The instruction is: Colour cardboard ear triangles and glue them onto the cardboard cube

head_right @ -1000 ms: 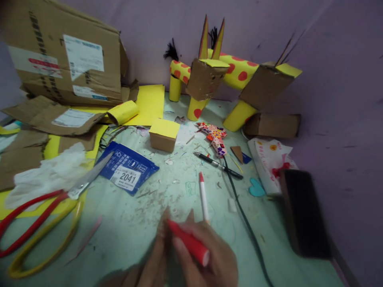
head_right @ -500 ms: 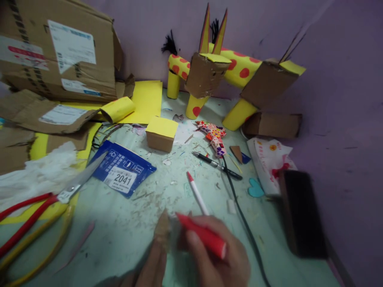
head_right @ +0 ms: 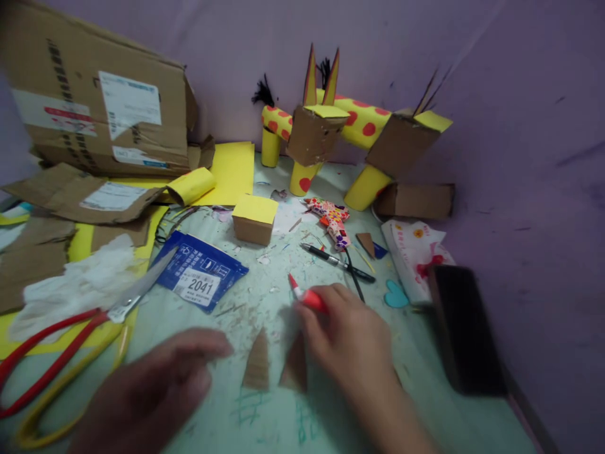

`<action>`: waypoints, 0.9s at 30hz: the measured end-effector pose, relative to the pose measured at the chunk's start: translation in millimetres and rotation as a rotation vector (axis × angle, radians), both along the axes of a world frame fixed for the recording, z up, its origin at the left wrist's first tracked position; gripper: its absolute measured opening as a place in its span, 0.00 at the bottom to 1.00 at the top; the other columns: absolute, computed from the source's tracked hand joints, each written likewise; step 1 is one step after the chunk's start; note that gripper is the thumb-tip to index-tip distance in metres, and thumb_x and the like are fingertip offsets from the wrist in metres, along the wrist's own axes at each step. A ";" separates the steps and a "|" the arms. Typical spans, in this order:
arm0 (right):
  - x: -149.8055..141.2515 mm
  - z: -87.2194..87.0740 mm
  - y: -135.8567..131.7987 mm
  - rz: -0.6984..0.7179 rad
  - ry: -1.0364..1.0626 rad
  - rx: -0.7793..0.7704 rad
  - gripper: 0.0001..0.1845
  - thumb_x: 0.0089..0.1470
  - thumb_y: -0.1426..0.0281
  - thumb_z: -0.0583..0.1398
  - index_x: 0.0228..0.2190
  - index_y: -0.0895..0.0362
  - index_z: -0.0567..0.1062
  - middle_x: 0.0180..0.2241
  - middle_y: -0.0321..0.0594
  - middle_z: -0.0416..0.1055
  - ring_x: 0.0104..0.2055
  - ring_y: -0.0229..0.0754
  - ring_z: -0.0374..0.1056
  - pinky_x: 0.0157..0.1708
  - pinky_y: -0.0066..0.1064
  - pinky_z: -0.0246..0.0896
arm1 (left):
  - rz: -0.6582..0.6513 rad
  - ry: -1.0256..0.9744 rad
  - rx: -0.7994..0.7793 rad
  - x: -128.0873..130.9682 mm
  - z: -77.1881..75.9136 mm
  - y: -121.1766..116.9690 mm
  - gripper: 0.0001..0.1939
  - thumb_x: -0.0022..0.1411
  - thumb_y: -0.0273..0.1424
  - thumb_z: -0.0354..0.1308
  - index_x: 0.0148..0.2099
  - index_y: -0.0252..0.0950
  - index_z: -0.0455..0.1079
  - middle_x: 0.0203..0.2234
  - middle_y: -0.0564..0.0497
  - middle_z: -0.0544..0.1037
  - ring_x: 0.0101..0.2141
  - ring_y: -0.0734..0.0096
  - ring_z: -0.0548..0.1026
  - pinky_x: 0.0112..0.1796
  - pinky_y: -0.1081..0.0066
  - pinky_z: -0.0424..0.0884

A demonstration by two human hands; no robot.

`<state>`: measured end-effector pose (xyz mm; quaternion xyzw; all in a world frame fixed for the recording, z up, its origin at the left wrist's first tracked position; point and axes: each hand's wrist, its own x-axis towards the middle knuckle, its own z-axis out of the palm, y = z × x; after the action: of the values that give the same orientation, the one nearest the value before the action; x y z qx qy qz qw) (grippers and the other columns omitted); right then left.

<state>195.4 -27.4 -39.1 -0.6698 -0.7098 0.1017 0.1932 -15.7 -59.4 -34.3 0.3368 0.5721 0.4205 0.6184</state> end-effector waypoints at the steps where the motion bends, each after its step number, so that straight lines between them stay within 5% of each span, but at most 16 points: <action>1: -3.0 -2.6 6.2 -0.009 -0.089 -0.049 0.09 0.53 0.64 0.56 0.27 0.54 0.74 0.25 0.39 0.74 0.24 0.44 0.69 0.21 0.31 0.54 | 0.006 -0.110 -0.076 -3.0 3.5 9.7 0.08 0.46 0.32 0.63 0.32 0.39 0.75 0.12 0.58 0.63 0.14 0.81 0.57 0.16 0.80 0.54; 5: -11.5 -7.5 16.0 -0.051 -0.236 -0.056 0.10 0.52 0.64 0.57 0.27 0.53 0.77 0.23 0.41 0.76 0.24 0.47 0.71 0.18 0.29 0.47 | 0.195 -0.435 -0.257 -9.6 13.0 37.8 0.09 0.43 0.20 0.58 0.31 0.31 0.73 0.26 0.49 0.74 0.22 0.77 0.68 0.24 0.77 0.66; 8: -11.7 -1.3 7.6 0.000 -0.132 0.039 0.09 0.51 0.66 0.56 0.28 0.54 0.76 0.20 0.38 0.75 0.20 0.43 0.70 0.18 0.28 0.51 | 0.302 -0.574 -0.304 -8.9 13.6 43.9 0.08 0.51 0.20 0.53 0.33 0.28 0.72 0.31 0.42 0.74 0.29 0.70 0.72 0.30 0.72 0.70; 12: -22.2 8.7 -13.4 0.350 0.254 0.211 0.08 0.50 0.73 0.56 0.34 0.55 0.73 0.25 0.36 0.76 0.22 0.38 0.71 0.22 0.26 0.61 | 0.320 -0.662 -0.285 -6.3 10.6 42.5 0.10 0.57 0.22 0.48 0.32 0.26 0.72 0.30 0.40 0.73 0.31 0.66 0.73 0.31 0.70 0.71; 15: -36.5 7.6 -24.8 0.515 0.298 0.298 0.09 0.47 0.77 0.56 0.32 0.56 0.74 0.21 0.37 0.74 0.21 0.38 0.69 0.21 0.26 0.61 | 0.316 -0.704 -0.273 -5.0 9.3 40.9 0.10 0.58 0.21 0.48 0.33 0.26 0.72 0.30 0.40 0.73 0.31 0.66 0.73 0.31 0.71 0.71; 27: -48.5 -8.4 -28.7 0.499 0.132 0.329 0.11 0.49 0.76 0.52 0.27 0.57 0.74 0.20 0.40 0.74 0.21 0.41 0.68 0.21 0.30 0.59 | 0.280 -0.729 -0.207 -2.0 3.4 37.0 0.11 0.58 0.23 0.49 0.32 0.27 0.74 0.30 0.41 0.74 0.32 0.67 0.73 0.34 0.70 0.71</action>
<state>147.0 -56.1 -47.5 -0.4266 -0.8450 0.0732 0.3140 -17.7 -22.4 -31.0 0.0201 0.3949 0.5329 0.7481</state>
